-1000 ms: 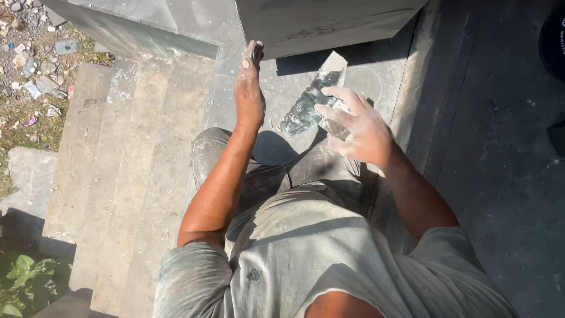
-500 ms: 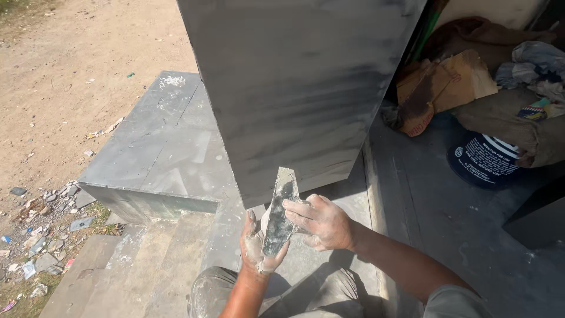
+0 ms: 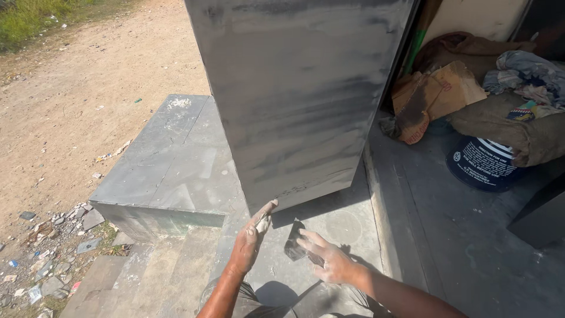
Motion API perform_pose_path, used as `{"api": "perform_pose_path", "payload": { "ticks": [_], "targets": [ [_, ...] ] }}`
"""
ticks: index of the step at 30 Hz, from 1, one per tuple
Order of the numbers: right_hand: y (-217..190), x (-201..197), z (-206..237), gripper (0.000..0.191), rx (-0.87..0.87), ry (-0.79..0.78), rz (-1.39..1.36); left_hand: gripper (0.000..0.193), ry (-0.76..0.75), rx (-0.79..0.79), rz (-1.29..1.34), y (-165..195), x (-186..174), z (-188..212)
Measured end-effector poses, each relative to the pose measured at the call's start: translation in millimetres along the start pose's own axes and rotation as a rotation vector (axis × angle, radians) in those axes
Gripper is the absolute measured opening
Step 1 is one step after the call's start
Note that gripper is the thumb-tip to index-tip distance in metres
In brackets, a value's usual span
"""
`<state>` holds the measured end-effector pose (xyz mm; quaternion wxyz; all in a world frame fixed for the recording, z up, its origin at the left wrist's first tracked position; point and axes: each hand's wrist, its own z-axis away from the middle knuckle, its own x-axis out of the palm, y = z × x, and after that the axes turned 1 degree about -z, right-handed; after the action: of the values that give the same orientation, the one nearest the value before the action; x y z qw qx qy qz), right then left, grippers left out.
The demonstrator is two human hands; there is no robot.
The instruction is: The person uses a trowel to smooth the surface of a concrete pillar. They repeatedly scrape and level the vertical face and edges, occasionally scraping excess material from the tool onto the floor.
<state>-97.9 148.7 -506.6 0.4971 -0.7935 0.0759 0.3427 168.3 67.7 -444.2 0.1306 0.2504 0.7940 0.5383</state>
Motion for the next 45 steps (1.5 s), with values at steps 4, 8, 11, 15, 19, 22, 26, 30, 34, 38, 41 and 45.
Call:
{"api": "perform_pose_path", "payload": {
  "ticks": [4, 8, 11, 15, 19, 22, 26, 30, 34, 38, 41, 45],
  "targets": [
    [-18, 20, 10, 0.068, 0.425, -0.003, -0.805, 0.094, -0.151, -0.072, -0.359, -45, 24, 32],
    [1, 58, 30, 0.050, 0.494, -0.223, -1.223, 0.108, -0.238, -0.382, 0.274, -112, 24, 73],
    [42, 102, 47, 0.053, 0.631, -0.406, -1.517, 0.095, 0.119, -0.588, 0.344, -167, 5, 94],
    [109, 159, 31, 0.058, 0.579, -0.414, -1.765, 0.095, 0.313, -0.355, -0.391, -204, -59, 74],
    [172, 179, -2, 0.045, 0.605, -0.149, -2.049, 0.097, 0.532, -0.524, -0.434, -186, -105, 101],
    [240, 133, -4, 0.043, 0.495, 0.387, -2.134, 0.098, 0.557, -0.586, -0.458, -165, -106, 131],
    [332, 19, 1, 0.054, 0.432, 0.696, -1.773, 0.102, 0.569, -0.602, -0.494, -148, -76, 148],
    [348, -30, -43, 0.042, 0.457, 1.091, -0.761, 0.100, 0.524, -0.628, -0.278, -138, -31, 149],
    [264, 46, -130, 0.065, 0.382, 1.197, 0.037, 0.095, 0.478, -0.531, -0.169, -132, -10, 155],
    [167, 168, -217, 0.076, 0.460, 1.144, -0.115, 0.093, 0.634, -0.350, -0.147, -138, -20, 165],
    [121, 229, -264, 0.083, 0.491, 1.142, -0.189, 0.097, 0.874, -0.375, -0.027, -145, -34, 173],
    [68, 262, -280, 0.084, 0.528, 0.953, -0.220, 0.095, 1.144, -0.276, 0.113, -144, -57, 179]
  ]
}}
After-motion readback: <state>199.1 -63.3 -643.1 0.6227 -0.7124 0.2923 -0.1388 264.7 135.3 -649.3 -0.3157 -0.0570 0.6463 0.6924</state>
